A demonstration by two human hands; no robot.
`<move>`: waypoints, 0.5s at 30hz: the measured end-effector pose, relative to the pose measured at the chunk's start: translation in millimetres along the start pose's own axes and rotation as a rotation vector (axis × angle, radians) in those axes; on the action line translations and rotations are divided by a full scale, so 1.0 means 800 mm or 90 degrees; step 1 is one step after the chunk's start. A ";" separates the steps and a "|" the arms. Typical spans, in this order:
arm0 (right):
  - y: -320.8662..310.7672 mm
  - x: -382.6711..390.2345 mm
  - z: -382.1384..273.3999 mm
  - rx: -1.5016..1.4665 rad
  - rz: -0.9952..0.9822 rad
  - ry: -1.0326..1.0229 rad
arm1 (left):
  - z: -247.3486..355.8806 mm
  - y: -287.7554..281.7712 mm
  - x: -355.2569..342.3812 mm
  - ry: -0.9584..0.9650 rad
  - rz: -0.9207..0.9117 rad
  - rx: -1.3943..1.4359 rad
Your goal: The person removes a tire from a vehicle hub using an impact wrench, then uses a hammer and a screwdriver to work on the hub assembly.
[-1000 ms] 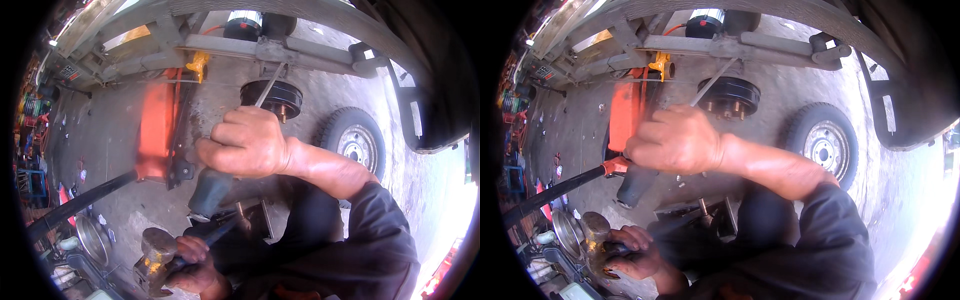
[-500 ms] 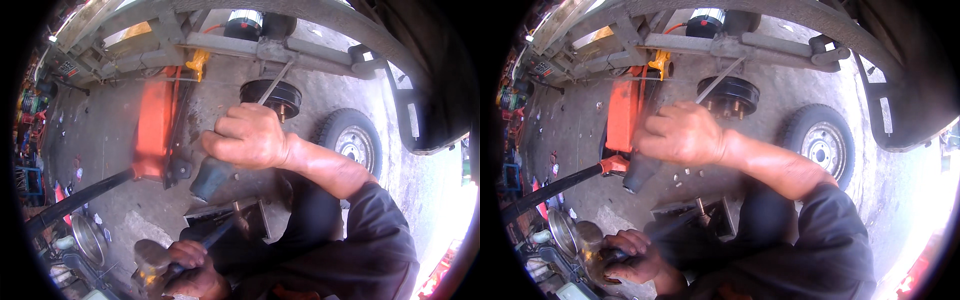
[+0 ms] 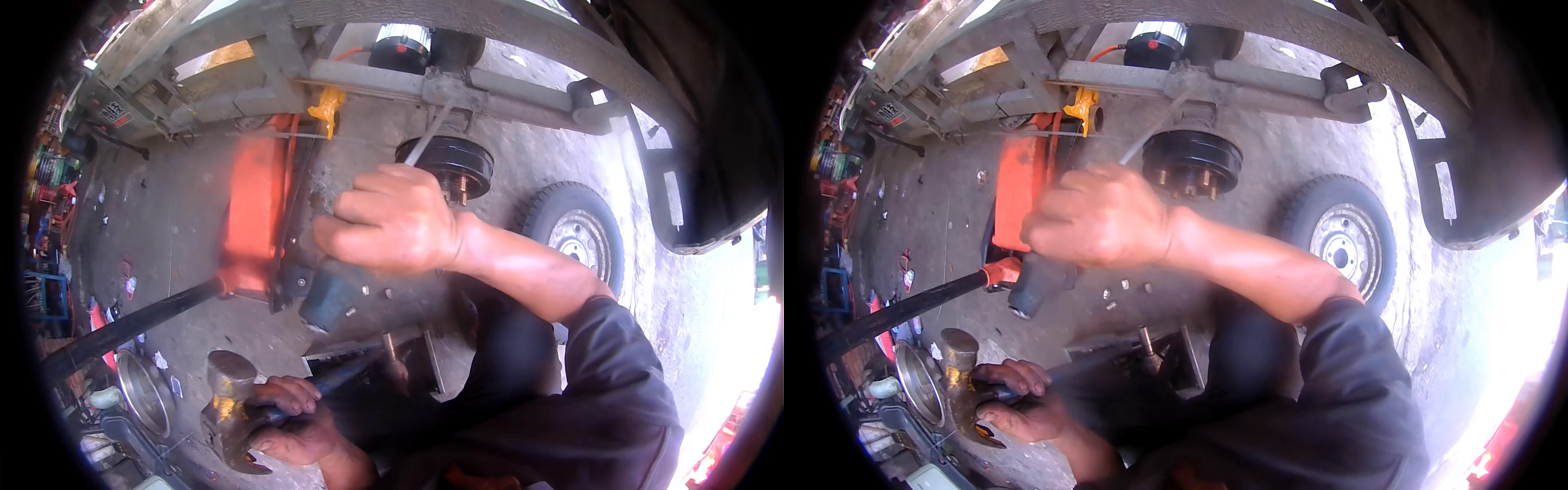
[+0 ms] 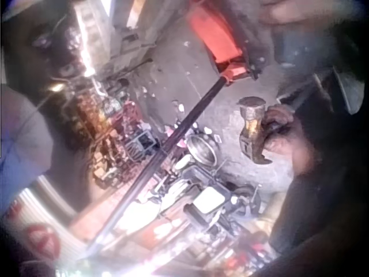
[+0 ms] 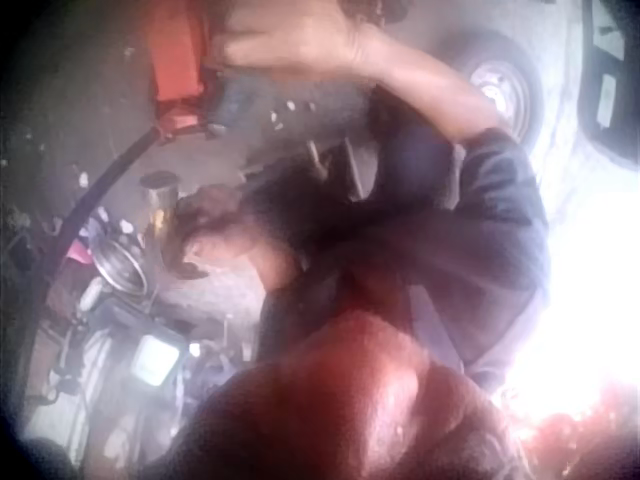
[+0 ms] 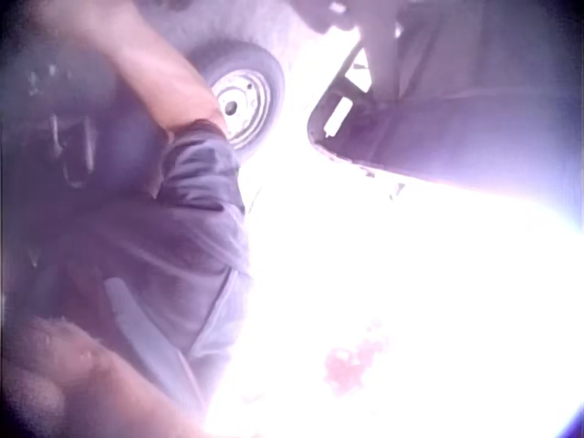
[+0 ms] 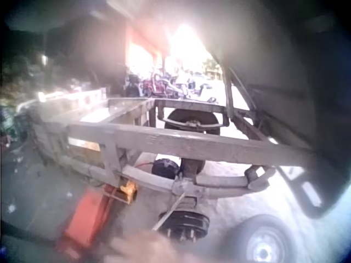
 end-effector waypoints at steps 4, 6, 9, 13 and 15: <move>0.017 -0.012 0.023 -0.050 0.045 0.001 | -0.006 0.005 0.003 -0.023 -0.047 0.002; 0.029 -0.014 0.037 -0.051 0.025 0.019 | -0.009 0.007 0.006 -0.030 -0.051 -0.004; 0.036 -0.012 0.049 -0.078 0.059 0.026 | -0.011 0.007 0.007 -0.043 -0.042 0.003; 0.042 -0.003 0.059 -0.074 0.038 0.010 | -0.004 0.009 0.004 -0.016 -0.062 0.020; 0.043 -0.002 0.059 -0.072 0.043 0.015 | 0.005 0.013 -0.001 0.003 -0.057 0.040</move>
Point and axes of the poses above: each hand's wrist, its own x-axis away from the middle knuckle, its own y-axis out of the palm, z = x × y, the point moved 4 cm from there along -x, towards the middle knuckle, and after that the axes turned 2 degrees about -z, right-handed, at the moved point
